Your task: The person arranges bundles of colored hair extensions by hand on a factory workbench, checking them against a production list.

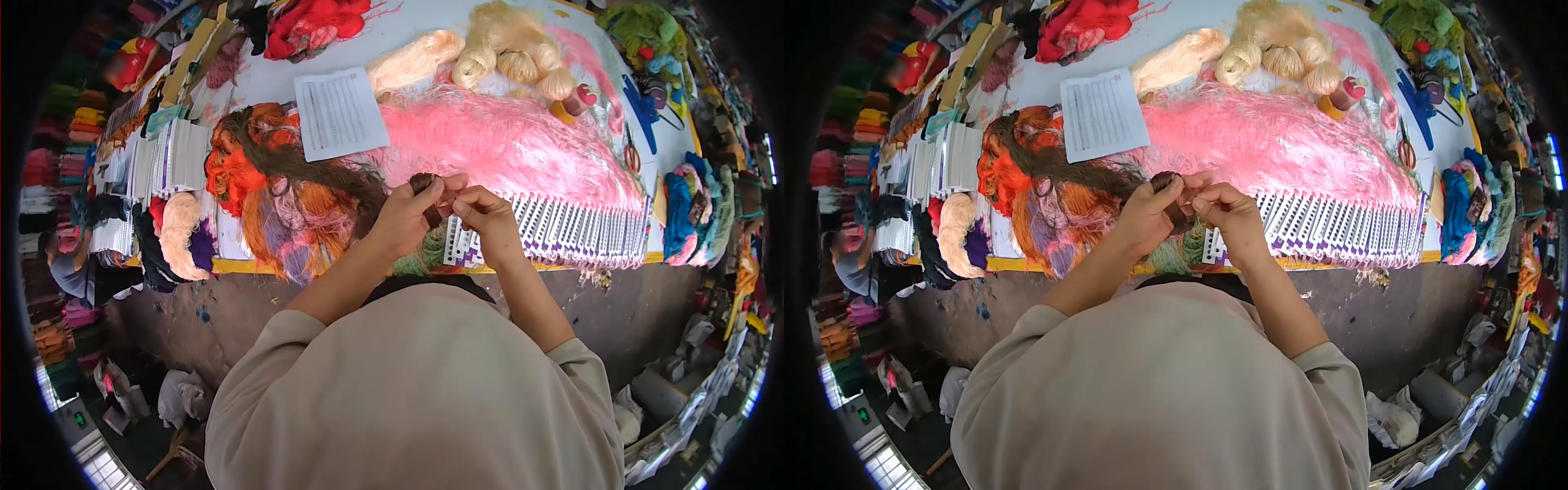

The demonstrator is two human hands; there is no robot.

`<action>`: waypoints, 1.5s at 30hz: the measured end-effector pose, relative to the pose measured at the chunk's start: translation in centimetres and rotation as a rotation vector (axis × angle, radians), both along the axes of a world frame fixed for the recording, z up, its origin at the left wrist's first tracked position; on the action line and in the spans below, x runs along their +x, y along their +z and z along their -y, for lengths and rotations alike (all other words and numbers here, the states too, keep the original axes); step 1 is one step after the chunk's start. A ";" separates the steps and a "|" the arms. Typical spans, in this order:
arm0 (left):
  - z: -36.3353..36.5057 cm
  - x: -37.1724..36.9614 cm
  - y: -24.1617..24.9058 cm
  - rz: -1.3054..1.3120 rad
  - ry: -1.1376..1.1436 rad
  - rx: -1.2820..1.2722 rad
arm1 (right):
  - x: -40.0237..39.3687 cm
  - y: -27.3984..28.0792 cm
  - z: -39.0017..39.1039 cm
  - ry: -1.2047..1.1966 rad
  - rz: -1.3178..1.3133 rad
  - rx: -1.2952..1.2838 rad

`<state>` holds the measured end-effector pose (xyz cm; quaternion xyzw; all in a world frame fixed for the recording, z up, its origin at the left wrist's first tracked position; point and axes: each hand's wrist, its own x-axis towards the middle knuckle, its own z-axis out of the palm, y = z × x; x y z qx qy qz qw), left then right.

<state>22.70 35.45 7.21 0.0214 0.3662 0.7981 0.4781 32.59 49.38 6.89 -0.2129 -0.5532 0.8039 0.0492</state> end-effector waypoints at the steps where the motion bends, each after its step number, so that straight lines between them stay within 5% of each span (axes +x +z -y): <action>1: -0.2 0.1 0.0 -0.008 -0.005 -0.001 | 0.2 -0.2 -0.2 0.001 -0.013 -0.007; 14: -3.5 0.9 -1.6 -0.096 0.002 -0.094 | 1.5 -2.9 -3.9 -0.006 0.016 -0.283; 17: -4.2 1.1 -1.4 -0.114 0.006 -0.134 | 1.0 -1.3 -4.1 -0.066 0.046 -0.206; 19: -4.4 1.1 -2.0 -0.175 -0.041 -0.161 | 0.6 -0.2 -4.1 -0.036 0.096 0.083; 24: -5.2 1.5 -1.4 -0.253 -0.070 -0.178 | 0.6 -1.6 -4.9 -0.004 0.083 0.150; 34: -4.8 0.3 -1.1 0.007 0.071 -0.140 | 0.9 -1.8 -5.9 -0.101 0.000 -0.244; 36: -2.3 -1.5 -1.2 0.044 0.061 -0.202 | 1.9 -1.9 -8.7 -0.225 -0.031 -0.092; 38: 2.8 -5.2 -4.1 0.056 0.073 -0.207 | 5.5 -2.4 -14.4 -0.354 -0.075 -0.286; 40: 8.7 -9.1 -5.3 0.245 0.312 -0.324 | 11.4 -4.8 -23.1 -0.452 0.026 -0.238; 41: 12.8 -11.3 -6.6 0.236 0.384 -0.292 | 16.4 -7.9 -29.9 -0.454 0.038 -0.072; 43: 19.5 -13.4 -7.2 0.231 0.593 -0.150 | 23.2 -6.2 -36.1 -1.019 0.243 0.260; 44: 20.3 -13.2 -6.4 0.220 0.645 -0.085 | 29.0 -7.3 -42.1 -0.965 0.609 0.711; 45: 20.5 -12.9 -5.5 0.210 0.698 -0.022 | 28.7 -5.9 -41.7 -1.102 0.638 0.865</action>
